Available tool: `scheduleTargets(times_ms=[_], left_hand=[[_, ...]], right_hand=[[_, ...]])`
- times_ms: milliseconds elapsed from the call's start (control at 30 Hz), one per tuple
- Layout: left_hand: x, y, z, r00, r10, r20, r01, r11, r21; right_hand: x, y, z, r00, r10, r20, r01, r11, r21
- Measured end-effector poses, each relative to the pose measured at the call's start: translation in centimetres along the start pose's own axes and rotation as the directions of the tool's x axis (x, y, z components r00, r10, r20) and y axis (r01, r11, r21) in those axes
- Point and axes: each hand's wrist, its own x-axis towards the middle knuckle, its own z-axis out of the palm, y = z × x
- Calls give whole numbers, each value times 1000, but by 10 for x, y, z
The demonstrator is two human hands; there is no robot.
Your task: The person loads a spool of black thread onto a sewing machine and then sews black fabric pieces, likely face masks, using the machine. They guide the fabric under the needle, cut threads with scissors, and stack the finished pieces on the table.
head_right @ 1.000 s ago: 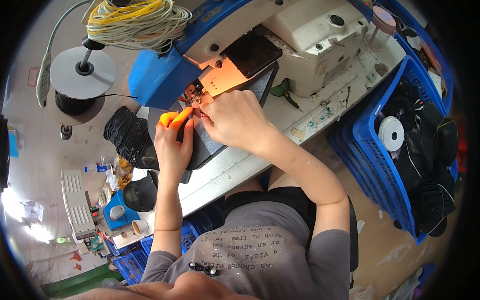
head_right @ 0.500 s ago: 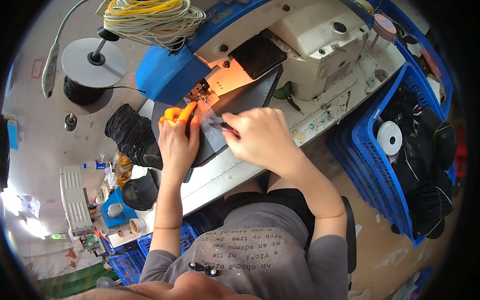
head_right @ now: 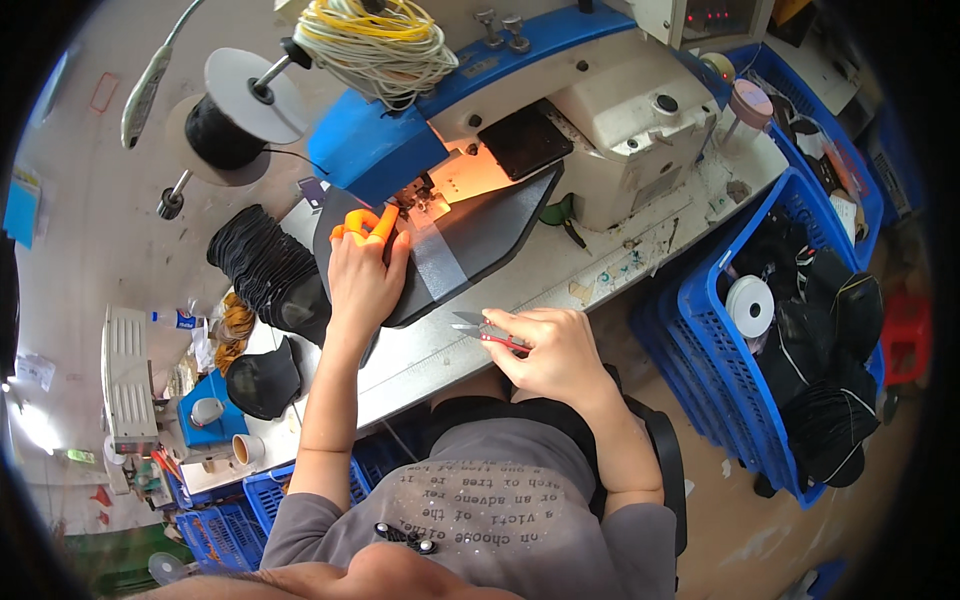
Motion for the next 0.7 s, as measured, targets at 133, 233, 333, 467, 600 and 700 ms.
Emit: scheduleTargets(times_ms=[133, 233, 333, 467, 600, 700], left_hand=[[4, 0, -5, 999, -18, 51, 18, 1000, 2], [6, -9, -3, 999, 4, 54, -3, 1000, -10], [-3, -23, -3, 998, -46, 49, 47, 999, -19], [-32, -58, -17, 936, -231, -266, 182, 964, -194], [-93, -125, -11, 816, -408, -410, 440, 898, -17], [-127, -148, -13, 852, -360, -380, 428, 897, 111]], right_hand=[[-5, -6, 4, 998, 48, 27, -49, 999, 24], [-10, -7, 12, 996, 84, 34, -86, 993, 79], [-17, -4, 19, 986, 138, 88, -149, 981, 124], [-27, 0, 16, 939, 262, 222, -294, 947, 129], [-41, 15, 24, 840, 435, 324, -477, 877, 62], [-56, 41, 44, 892, 379, 247, -388, 922, -14]])
